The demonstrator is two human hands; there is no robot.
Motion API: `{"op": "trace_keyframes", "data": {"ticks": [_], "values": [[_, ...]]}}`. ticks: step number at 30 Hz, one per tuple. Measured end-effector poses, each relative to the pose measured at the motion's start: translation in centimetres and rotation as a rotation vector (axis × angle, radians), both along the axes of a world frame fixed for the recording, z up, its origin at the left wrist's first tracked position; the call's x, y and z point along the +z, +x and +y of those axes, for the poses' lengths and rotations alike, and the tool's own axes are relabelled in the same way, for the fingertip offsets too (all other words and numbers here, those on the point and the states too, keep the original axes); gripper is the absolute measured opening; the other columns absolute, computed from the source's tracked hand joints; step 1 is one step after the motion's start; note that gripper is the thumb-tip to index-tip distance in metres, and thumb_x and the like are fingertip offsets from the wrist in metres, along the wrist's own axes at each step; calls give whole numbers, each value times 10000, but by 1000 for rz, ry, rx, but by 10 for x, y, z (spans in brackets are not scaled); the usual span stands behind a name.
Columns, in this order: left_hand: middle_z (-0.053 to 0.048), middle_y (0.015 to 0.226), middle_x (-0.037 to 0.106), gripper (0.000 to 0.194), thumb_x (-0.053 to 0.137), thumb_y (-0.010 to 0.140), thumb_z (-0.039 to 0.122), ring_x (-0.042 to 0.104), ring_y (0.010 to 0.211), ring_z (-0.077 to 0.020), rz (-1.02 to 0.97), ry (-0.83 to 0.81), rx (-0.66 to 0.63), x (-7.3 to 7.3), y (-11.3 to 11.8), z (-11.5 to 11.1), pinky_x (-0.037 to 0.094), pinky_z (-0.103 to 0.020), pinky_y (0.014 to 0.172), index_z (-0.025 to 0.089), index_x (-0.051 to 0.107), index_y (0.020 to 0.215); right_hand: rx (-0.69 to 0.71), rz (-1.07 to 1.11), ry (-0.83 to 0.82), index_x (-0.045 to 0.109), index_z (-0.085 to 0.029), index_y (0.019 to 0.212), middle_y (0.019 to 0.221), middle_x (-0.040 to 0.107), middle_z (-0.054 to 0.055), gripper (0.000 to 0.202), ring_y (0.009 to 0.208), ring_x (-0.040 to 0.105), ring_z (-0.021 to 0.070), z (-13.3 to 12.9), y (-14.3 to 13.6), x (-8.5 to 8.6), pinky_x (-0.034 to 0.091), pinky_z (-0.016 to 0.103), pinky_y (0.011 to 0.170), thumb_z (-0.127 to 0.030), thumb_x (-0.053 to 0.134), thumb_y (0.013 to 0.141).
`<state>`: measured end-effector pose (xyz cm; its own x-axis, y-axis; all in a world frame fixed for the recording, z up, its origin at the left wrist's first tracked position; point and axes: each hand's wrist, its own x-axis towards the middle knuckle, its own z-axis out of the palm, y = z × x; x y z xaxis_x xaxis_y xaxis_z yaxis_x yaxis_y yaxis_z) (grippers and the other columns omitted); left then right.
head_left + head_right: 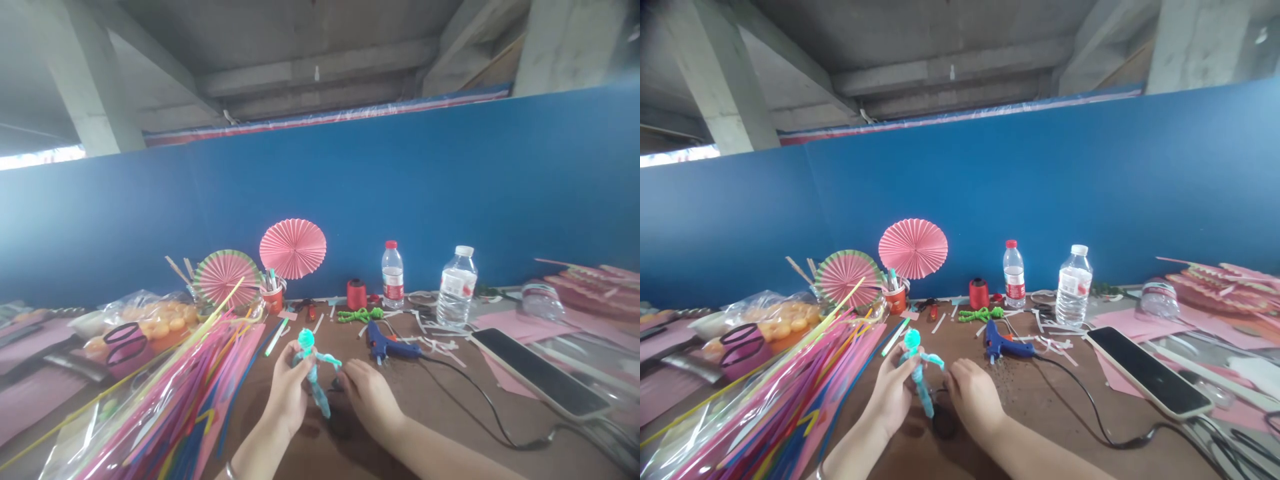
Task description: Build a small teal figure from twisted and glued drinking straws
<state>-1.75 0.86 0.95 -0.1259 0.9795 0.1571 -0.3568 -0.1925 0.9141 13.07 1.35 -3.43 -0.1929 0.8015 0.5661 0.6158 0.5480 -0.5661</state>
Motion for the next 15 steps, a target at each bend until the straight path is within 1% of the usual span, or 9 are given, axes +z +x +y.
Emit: {"op": "trace_keyframes", "data": {"ticks": [3, 5, 7, 9, 10, 11, 13, 15], "values": [[41, 641, 531, 230, 664, 623, 215, 523, 573, -108, 135, 51, 156, 1, -1, 2, 416, -232, 580, 192, 455, 715, -40, -212, 122, 492, -180, 641, 655, 537, 26, 191, 626, 474, 157, -10, -9, 2, 315, 252, 595, -163, 408, 811], [54, 614, 502, 226, 671, 605, 216, 499, 553, -105, 242, 87, 248, 2, -3, 3, 398, -223, 566, 193, 465, 695, -81, -358, 172, 503, -180, 647, 644, 549, 29, 157, 613, 484, 160, -15, -13, 5, 319, 258, 591, -124, 431, 775], [51, 620, 501, 208, 658, 603, 213, 499, 564, -119, 416, 138, 355, 3, -4, 2, 393, -232, 574, 198, 481, 711, -102, -434, 168, 513, -180, 646, 633, 559, 31, 134, 602, 492, 165, -20, -16, 10, 323, 264, 581, -96, 458, 734], [36, 658, 540, 191, 623, 618, 204, 530, 601, -141, 621, 199, 429, 3, -5, -1, 403, -249, 602, 207, 477, 740, -87, -445, 156, 522, -181, 660, 644, 568, 35, 120, 611, 497, 172, -24, -17, 13, 330, 268, 583, -86, 469, 711], [25, 688, 568, 182, 600, 629, 196, 549, 624, -151, 701, 224, 430, 3, -5, -3, 411, -256, 617, 213, 465, 749, -59, -423, 153, 527, -182, 681, 665, 573, 36, 115, 629, 499, 175, -26, -17, 15, 336, 269, 597, -87, 469, 709], [16, 719, 594, 174, 581, 637, 188, 564, 643, -157, 754, 243, 401, 3, -5, -5, 416, -260, 629, 218, 452, 750, -16, -388, 152, 530, -184, 713, 697, 579, 37, 116, 655, 501, 176, -27, -16, 16, 342, 268, 617, -90, 463, 714], [5, 771, 631, 156, 550, 650, 173, 578, 666, -162, 823, 278, 296, 3, -4, -9, 421, -261, 639, 226, 432, 737, 72, -285, 161, 526, -187, 762, 741, 574, 35, 123, 688, 497, 173, -26, -11, 19, 347, 264, 645, -109, 430, 751], [9, 793, 644, 168, 536, 641, 142, 573, 663, -156, 841, 294, 204, 3, -3, -12, 418, -253, 636, 228, 419, 726, 96, -159, 163, 501, -185, 719, 712, 542, 30, 154, 660, 478, 162, -22, -4, 21, 341, 257, 627, -150, 377, 804]]}}
